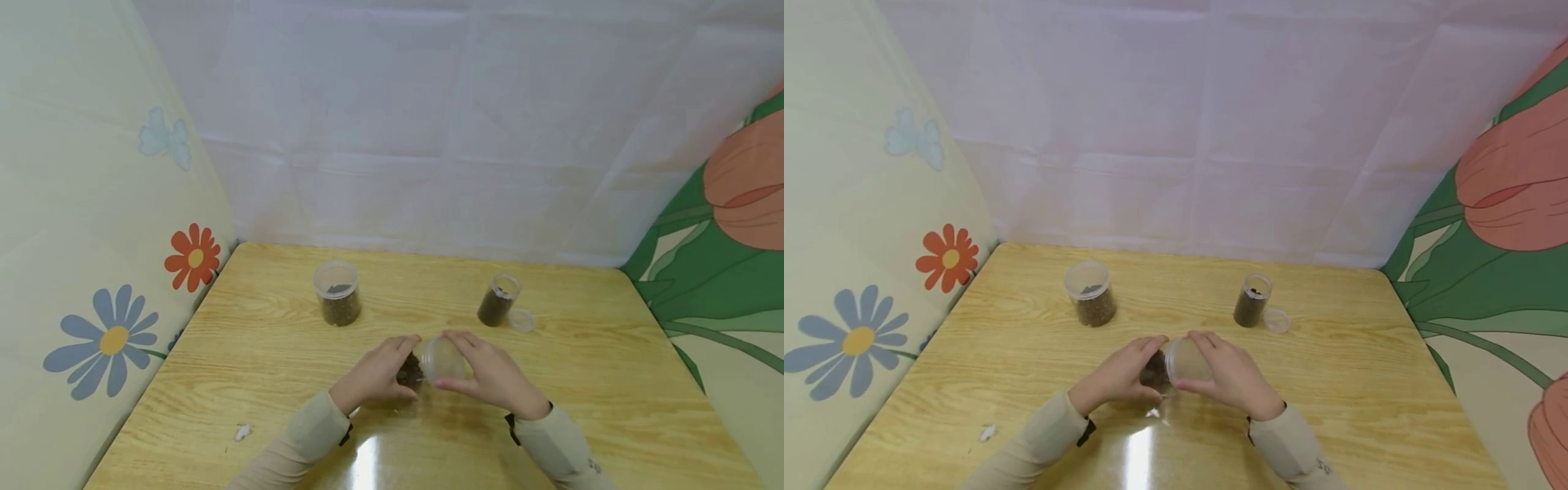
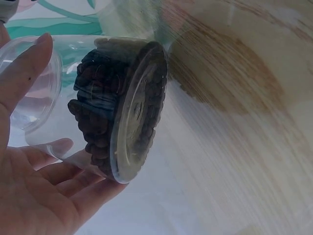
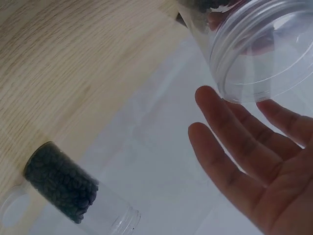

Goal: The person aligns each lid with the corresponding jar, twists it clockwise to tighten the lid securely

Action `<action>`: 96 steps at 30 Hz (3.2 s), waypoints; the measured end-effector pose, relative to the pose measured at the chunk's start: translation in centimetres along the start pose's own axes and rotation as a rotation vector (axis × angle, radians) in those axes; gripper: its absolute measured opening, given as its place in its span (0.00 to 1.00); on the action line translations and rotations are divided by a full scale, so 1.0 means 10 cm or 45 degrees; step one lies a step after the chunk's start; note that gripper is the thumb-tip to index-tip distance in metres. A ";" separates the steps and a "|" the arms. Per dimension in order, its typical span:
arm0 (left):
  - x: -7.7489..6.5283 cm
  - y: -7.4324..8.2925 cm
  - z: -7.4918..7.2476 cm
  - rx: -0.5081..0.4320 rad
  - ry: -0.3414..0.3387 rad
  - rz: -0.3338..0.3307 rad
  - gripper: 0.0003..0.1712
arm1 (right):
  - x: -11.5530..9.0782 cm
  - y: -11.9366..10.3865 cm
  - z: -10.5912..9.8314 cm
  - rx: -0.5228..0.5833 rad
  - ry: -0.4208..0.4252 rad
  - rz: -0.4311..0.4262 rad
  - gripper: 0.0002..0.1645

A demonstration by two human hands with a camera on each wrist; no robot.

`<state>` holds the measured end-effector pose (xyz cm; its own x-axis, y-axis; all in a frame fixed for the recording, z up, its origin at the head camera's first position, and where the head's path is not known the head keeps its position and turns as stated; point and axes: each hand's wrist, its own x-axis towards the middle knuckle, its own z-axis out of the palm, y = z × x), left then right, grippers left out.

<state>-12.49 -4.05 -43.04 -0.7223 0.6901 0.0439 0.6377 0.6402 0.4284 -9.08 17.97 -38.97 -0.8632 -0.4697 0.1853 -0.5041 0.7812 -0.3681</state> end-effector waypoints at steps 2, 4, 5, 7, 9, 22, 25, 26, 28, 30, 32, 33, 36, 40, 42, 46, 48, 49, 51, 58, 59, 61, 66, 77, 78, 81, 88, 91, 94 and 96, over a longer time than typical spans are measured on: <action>0.00 0.00 0.00 0.002 0.002 0.001 0.55 | 0.00 0.00 0.00 -0.013 0.001 0.000 0.49; 0.00 0.00 -0.01 0.004 0.004 0.003 0.55 | -0.01 0.01 -0.01 -0.016 -0.002 -0.039 0.52; 0.00 0.00 -0.01 0.006 0.004 0.004 0.55 | -0.01 0.02 -0.02 -0.014 -0.003 -0.071 0.53; 0.00 0.01 -0.02 0.013 0.006 0.009 0.54 | -0.01 0.05 -0.03 -0.007 0.003 -0.161 0.55; 0.00 0.01 -0.02 0.016 0.005 0.012 0.54 | -0.01 0.08 -0.03 -0.002 0.011 -0.261 0.56; -0.01 -0.01 0.00 0.001 0.005 0.017 0.55 | -0.03 0.05 -0.03 -0.011 -0.045 -0.261 0.52; -0.01 -0.01 0.00 0.003 0.011 0.023 0.55 | -0.03 0.03 -0.03 -0.031 -0.054 -0.215 0.51; -0.01 -0.01 0.00 0.001 0.011 0.022 0.55 | -0.03 0.02 -0.04 -0.027 -0.053 -0.201 0.51; -0.01 -0.01 0.00 0.000 0.009 0.017 0.55 | -0.03 0.01 -0.04 -0.033 -0.051 -0.178 0.51; -0.01 -0.01 0.00 0.000 0.004 0.009 0.55 | -0.02 0.01 -0.03 -0.032 -0.047 -0.162 0.51; -0.01 0.00 0.00 -0.001 -0.001 0.006 0.55 | -0.02 0.01 -0.02 -0.038 -0.037 -0.160 0.50; -0.01 0.00 0.00 -0.002 -0.002 0.006 0.55 | -0.02 0.02 -0.02 -0.044 -0.030 -0.168 0.51; -0.01 0.00 -0.01 -0.003 -0.006 0.010 0.55 | -0.03 0.04 0.01 -0.033 -0.005 -0.235 0.53; -0.01 -0.01 -0.02 -0.002 -0.017 0.016 0.55 | -0.03 0.08 0.04 0.000 0.024 -0.372 0.57; 0.00 -0.01 -0.02 0.002 -0.018 0.021 0.55 | -0.03 0.09 0.05 0.002 0.035 -0.410 0.57; 0.01 -0.01 -0.02 0.009 -0.020 0.028 0.55 | -0.03 0.09 0.06 -0.003 0.042 -0.395 0.55; 0.02 -0.01 -0.02 0.010 -0.022 0.025 0.55 | -0.03 0.09 0.05 -0.003 0.030 -0.363 0.55; 0.01 -0.01 -0.03 0.009 -0.025 0.019 0.55 | -0.03 0.09 0.05 -0.006 0.026 -0.348 0.55; 0.01 0.00 -0.03 0.013 -0.031 0.009 0.55 | -0.03 0.08 0.04 -0.018 0.020 -0.322 0.55; 0.02 0.01 -0.02 0.013 -0.030 0.007 0.55 | -0.03 0.08 0.04 -0.058 0.030 -0.313 0.56; 0.02 0.00 -0.02 0.011 -0.029 0.008 0.55 | -0.03 0.08 0.04 -0.057 0.032 -0.315 0.56; 0.02 0.00 -0.01 0.002 -0.028 0.009 0.55 | -0.04 0.09 0.05 -0.037 0.026 -0.319 0.56; 0.02 0.00 -0.02 -0.014 -0.028 0.014 0.55 | -0.05 0.10 0.10 0.032 -0.007 -0.357 0.57; 0.02 0.02 -0.04 0.018 -0.014 0.036 0.54 | -0.02 0.10 0.10 0.044 0.055 -0.386 0.56; 0.03 0.02 -0.03 0.022 -0.013 0.038 0.54 | -0.02 0.10 0.10 0.049 0.058 -0.380 0.56; 0.03 0.02 -0.03 0.032 -0.003 0.045 0.55 | -0.02 0.10 0.10 0.047 0.077 -0.370 0.55; 0.02 0.03 -0.03 0.075 0.018 0.061 0.54 | -0.03 0.09 0.12 0.034 0.117 -0.368 0.56; 0.02 0.03 -0.03 0.070 0.017 0.055 0.54 | -0.03 0.08 0.12 0.026 0.120 -0.358 0.56; 0.01 0.03 -0.04 0.044 0.009 0.045 0.54 | -0.03 0.07 0.11 0.029 0.105 -0.346 0.56; 0.01 0.02 -0.05 0.018 0.004 0.042 0.54 | -0.03 0.06 0.10 0.028 0.091 -0.333 0.56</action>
<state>-12.55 -4.01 -42.52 -0.7015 0.7101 0.0609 0.6651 0.6216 0.4139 -9.14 18.15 -40.15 -0.7037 -0.6237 0.3403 -0.7103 0.6277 -0.3185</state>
